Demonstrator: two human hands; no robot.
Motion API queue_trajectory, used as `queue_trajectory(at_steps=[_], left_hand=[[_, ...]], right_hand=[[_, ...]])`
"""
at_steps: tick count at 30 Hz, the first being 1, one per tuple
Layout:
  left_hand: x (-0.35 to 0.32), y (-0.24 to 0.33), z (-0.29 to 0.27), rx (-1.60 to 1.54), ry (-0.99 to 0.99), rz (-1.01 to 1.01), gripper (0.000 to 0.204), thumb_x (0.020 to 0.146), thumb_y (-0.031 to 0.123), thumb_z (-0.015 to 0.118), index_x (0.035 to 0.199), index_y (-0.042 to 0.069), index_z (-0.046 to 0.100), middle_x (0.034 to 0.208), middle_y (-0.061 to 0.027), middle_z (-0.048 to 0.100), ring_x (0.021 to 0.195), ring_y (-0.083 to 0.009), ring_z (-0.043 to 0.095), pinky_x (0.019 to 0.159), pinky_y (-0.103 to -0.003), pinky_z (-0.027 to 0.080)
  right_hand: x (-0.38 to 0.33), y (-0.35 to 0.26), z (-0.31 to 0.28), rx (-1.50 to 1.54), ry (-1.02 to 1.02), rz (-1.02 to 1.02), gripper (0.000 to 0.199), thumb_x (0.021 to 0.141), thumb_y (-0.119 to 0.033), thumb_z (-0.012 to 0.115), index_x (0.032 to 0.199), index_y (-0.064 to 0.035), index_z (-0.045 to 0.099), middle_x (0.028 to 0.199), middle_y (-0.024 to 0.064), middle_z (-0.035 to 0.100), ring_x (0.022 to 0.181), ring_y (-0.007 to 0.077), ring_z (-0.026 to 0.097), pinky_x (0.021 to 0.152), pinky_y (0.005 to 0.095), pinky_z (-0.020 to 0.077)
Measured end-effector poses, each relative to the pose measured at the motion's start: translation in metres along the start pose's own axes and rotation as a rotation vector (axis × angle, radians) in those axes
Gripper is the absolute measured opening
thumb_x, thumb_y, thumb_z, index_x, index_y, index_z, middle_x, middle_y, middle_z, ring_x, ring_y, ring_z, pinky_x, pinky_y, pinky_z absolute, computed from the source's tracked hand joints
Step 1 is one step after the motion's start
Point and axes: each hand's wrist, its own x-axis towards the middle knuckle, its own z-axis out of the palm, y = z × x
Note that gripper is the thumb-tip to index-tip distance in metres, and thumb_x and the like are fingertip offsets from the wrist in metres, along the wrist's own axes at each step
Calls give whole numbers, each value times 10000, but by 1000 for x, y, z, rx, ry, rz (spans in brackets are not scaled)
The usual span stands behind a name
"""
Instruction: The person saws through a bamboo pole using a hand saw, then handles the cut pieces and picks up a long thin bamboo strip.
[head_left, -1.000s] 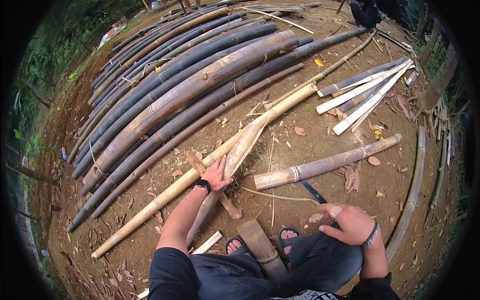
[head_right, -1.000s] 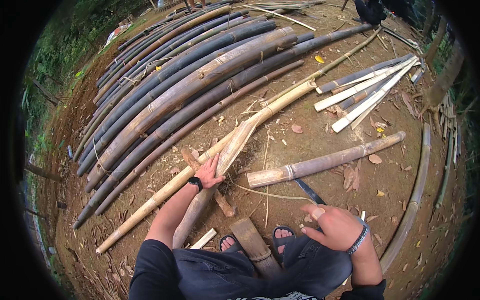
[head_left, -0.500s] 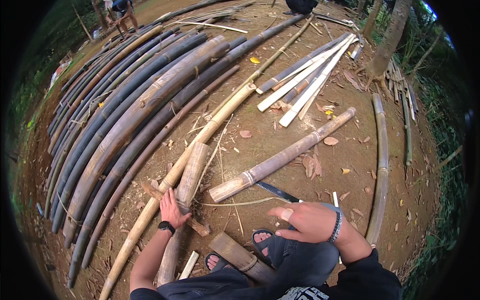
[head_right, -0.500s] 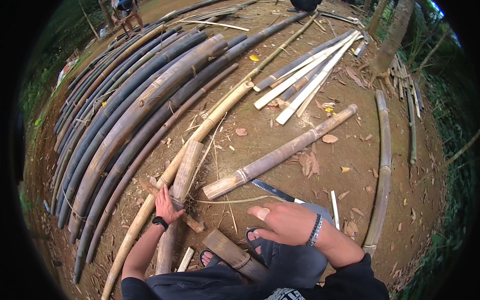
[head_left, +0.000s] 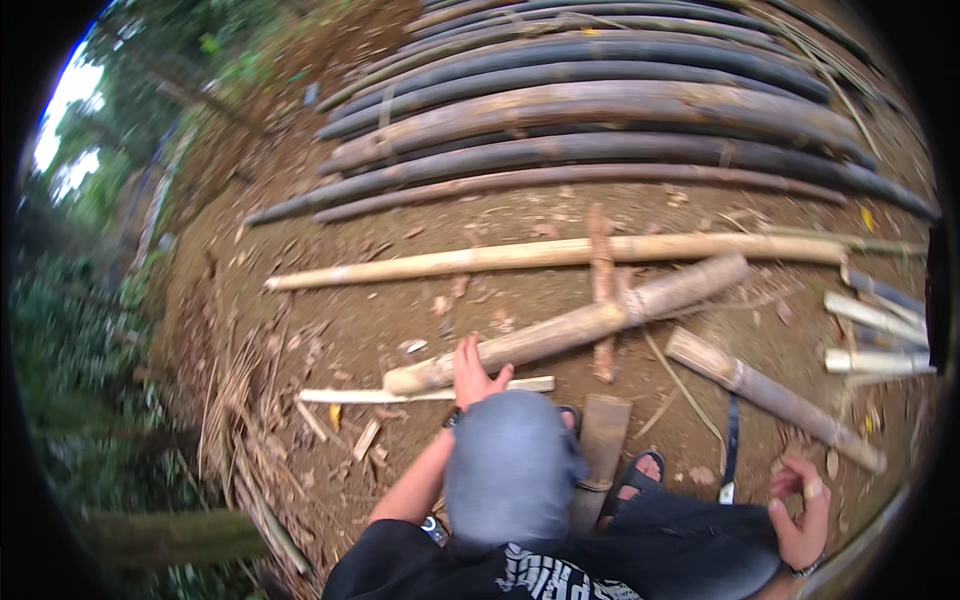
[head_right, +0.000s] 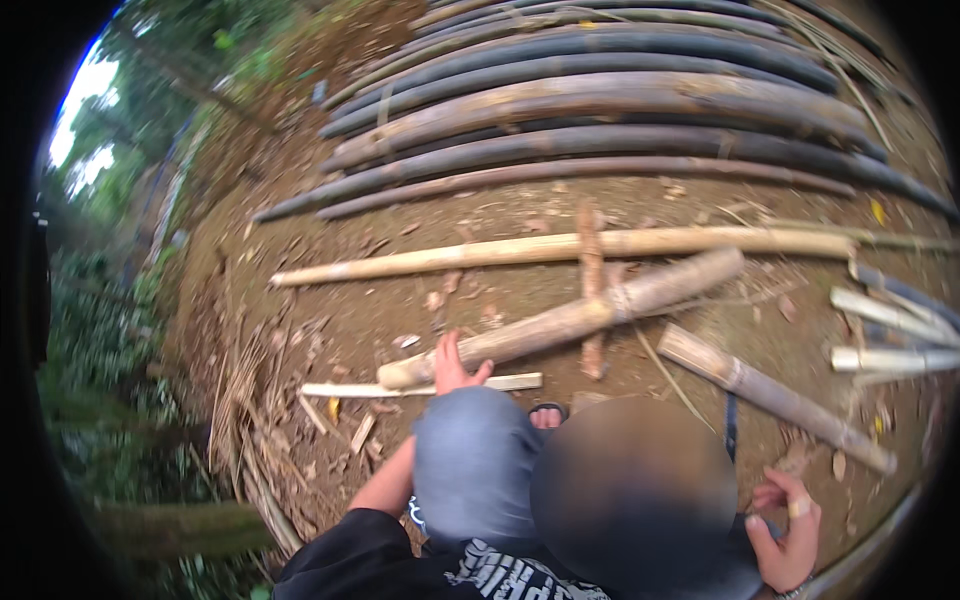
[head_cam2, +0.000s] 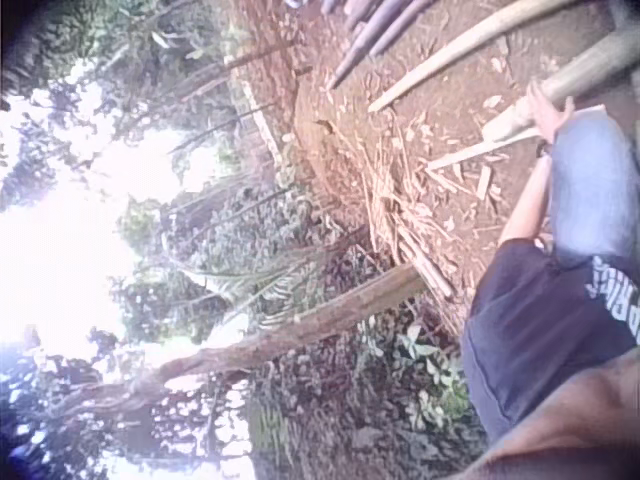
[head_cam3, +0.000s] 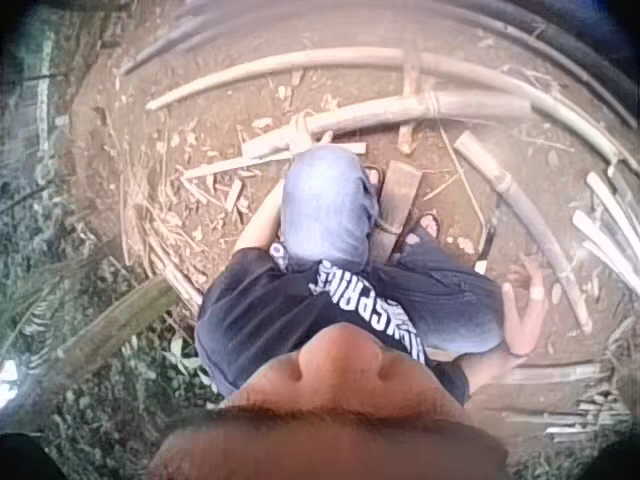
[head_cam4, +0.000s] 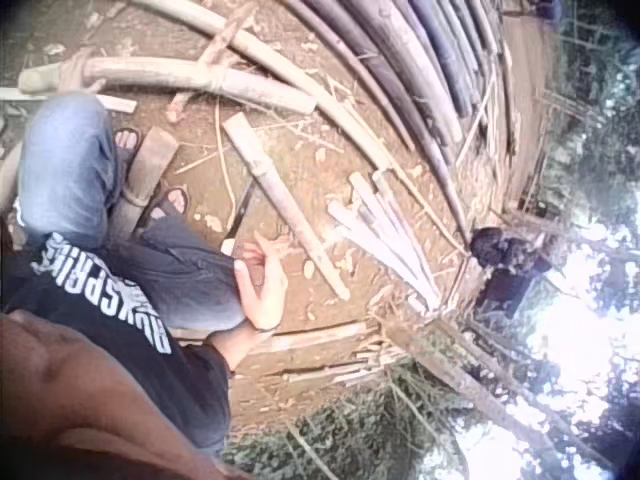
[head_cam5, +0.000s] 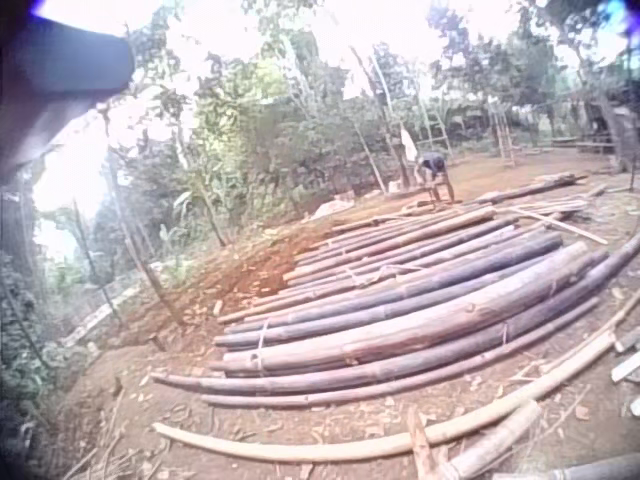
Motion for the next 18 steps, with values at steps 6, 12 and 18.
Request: queue_trajectory(at_steps=[6,12,18], left_hand=[[-163,-101,13,-325,-38,-677,597,758,345,777,1161,-41,564,1045,-197,644,941,-302,642,839,-406,519],[-142,-103,48,-728,97,-1024,621,801,322,732,1244,-56,514,1046,-166,655,851,-206,642,743,-342,518],[-94,-131,66,-810,356,-1157,765,807,365,693,1358,-112,458,1360,-317,515,1277,-348,511,1061,-400,382]], right_hand=[[120,14,13,-307,-480,-13,442,762,-114,703,1173,6,594,875,135,651,806,245,635,751,345,506],[206,32,113,-725,-446,-369,460,761,-167,729,1175,-25,589,1007,197,642,941,364,617,853,437,489],[245,46,208,-905,-314,-845,869,712,-256,803,1452,-76,385,1420,169,439,1323,348,416,1097,443,340]])
